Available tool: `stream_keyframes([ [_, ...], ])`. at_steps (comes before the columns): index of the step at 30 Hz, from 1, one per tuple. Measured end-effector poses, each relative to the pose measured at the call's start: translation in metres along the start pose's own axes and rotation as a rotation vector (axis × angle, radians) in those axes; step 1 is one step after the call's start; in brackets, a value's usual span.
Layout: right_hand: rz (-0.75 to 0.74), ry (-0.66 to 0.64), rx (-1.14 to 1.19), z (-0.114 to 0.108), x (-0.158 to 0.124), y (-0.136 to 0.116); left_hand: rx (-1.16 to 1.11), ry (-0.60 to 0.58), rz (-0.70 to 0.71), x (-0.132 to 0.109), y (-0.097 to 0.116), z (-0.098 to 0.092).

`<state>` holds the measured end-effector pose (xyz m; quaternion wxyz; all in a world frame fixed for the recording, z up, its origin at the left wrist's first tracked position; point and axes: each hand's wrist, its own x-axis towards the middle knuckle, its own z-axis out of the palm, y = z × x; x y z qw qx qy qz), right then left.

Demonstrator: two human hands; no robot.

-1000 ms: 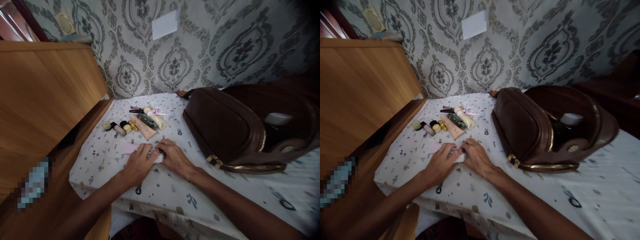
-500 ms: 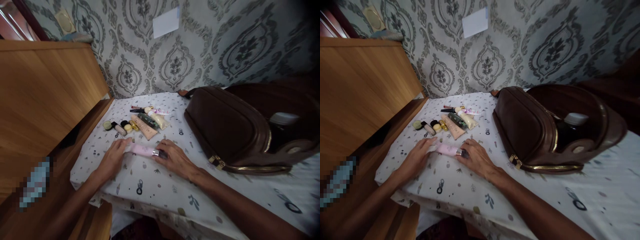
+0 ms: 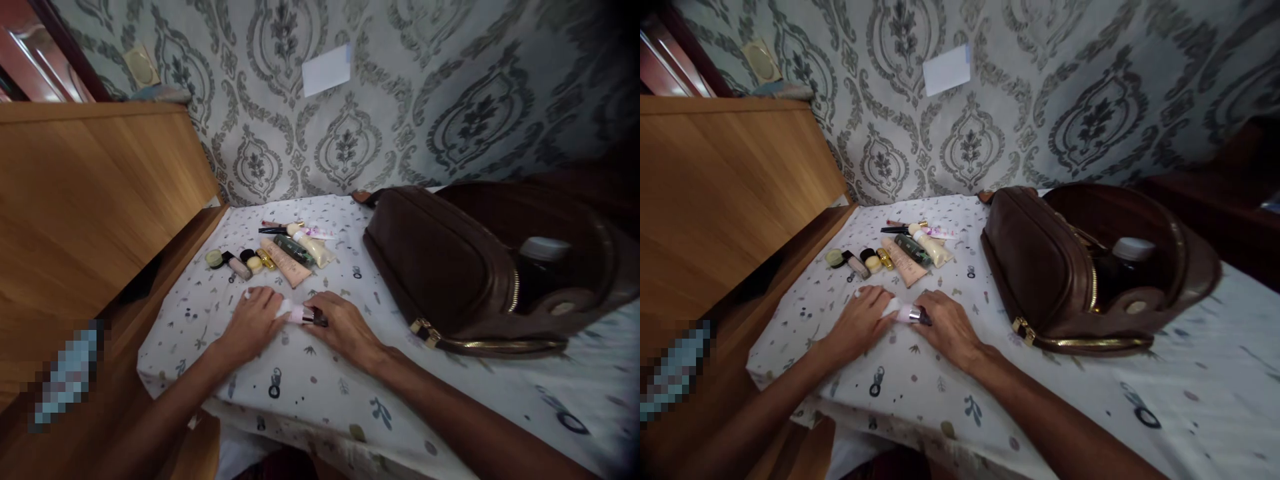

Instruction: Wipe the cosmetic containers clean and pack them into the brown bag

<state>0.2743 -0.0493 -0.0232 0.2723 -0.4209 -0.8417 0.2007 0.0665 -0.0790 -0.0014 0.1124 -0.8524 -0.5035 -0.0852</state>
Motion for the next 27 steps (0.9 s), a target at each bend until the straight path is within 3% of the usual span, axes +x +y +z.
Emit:
stream_keyframes([
  [6,0.046,-0.065,0.035,-0.005,-0.001,-0.005,-0.228,-0.032,-0.014,-0.017,-0.046,-0.004],
  [10,0.046,-0.094,0.065,-0.007,-0.001,-0.006,-0.287,-0.03,-0.036,-0.019,-0.053,0.0],
  [15,0.035,-0.096,0.145,-0.008,0.001,-0.002,-0.146,0.052,-0.072,-0.014,-0.053,0.005],
  [18,0.051,-0.074,0.177,-0.007,0.001,0.0,-0.021,0.064,-0.039,-0.008,-0.045,0.005],
  [21,0.052,-0.04,0.185,-0.004,-0.001,-0.001,0.089,0.086,0.07,0.001,-0.022,0.008],
  [24,0.022,0.0,0.167,0.0,-0.002,-0.003,0.101,0.135,0.156,0.01,0.009,0.014],
  [27,0.008,0.033,0.136,0.003,-0.002,-0.003,0.054,0.163,0.141,0.021,0.025,0.016],
])
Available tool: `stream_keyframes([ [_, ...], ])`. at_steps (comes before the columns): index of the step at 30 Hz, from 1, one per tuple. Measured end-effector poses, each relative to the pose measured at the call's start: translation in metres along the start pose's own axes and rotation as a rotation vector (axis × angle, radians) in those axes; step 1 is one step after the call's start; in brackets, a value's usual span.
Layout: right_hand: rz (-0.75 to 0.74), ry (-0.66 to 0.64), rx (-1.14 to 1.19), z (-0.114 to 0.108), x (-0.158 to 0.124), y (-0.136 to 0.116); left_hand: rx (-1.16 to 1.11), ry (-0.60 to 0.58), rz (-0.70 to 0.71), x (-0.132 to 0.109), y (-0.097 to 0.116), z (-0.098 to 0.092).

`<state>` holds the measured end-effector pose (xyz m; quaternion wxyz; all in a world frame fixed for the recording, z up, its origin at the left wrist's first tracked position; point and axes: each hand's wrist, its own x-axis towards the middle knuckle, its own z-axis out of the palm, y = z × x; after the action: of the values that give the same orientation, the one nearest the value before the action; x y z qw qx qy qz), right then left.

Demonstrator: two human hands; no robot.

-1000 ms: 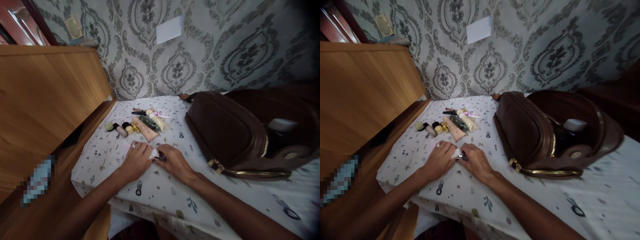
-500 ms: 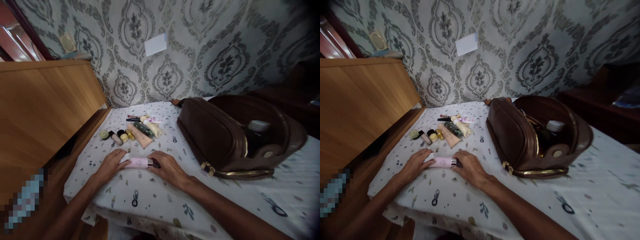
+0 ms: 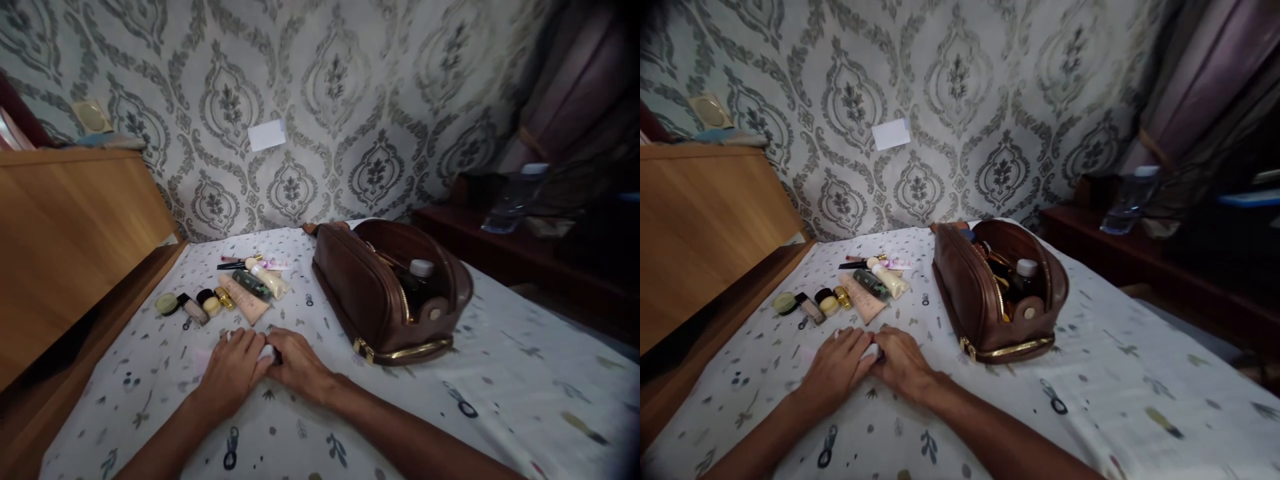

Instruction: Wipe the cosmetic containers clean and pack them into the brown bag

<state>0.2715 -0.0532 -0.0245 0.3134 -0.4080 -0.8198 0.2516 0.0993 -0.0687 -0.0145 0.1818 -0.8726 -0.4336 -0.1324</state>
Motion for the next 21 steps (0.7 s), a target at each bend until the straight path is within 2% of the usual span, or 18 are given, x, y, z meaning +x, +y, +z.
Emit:
stream_keyframes([
  [2,-0.005,0.014,-0.009,0.0,0.0,0.001,-0.049,-0.018,-0.049,0.006,-0.004,-0.001],
  [4,-0.015,0.018,0.0,-0.001,0.001,0.002,-0.103,-0.066,-0.119,0.009,-0.017,-0.005],
  [8,0.003,0.032,0.03,-0.007,0.001,0.002,-0.144,-0.124,-0.252,-0.002,-0.048,-0.013],
  [10,0.024,0.028,0.039,-0.01,0.0,0.0,-0.114,-0.109,-0.286,-0.011,-0.06,-0.014],
  [12,0.044,0.025,0.064,-0.012,0.0,-0.003,-0.065,-0.025,-0.254,-0.016,-0.066,-0.011],
  [14,0.081,0.029,0.107,-0.012,0.001,-0.005,-0.015,0.1,-0.161,-0.016,-0.064,-0.006],
  [17,0.18,0.043,0.192,-0.011,0.002,-0.007,0.022,0.268,0.033,-0.005,-0.044,0.002],
  [19,0.247,0.071,0.247,-0.01,0.003,-0.007,0.024,0.317,0.118,0.004,-0.027,0.004],
  [21,0.299,0.129,0.328,-0.009,0.004,-0.006,0.027,0.317,0.145,0.012,-0.017,0.006],
])
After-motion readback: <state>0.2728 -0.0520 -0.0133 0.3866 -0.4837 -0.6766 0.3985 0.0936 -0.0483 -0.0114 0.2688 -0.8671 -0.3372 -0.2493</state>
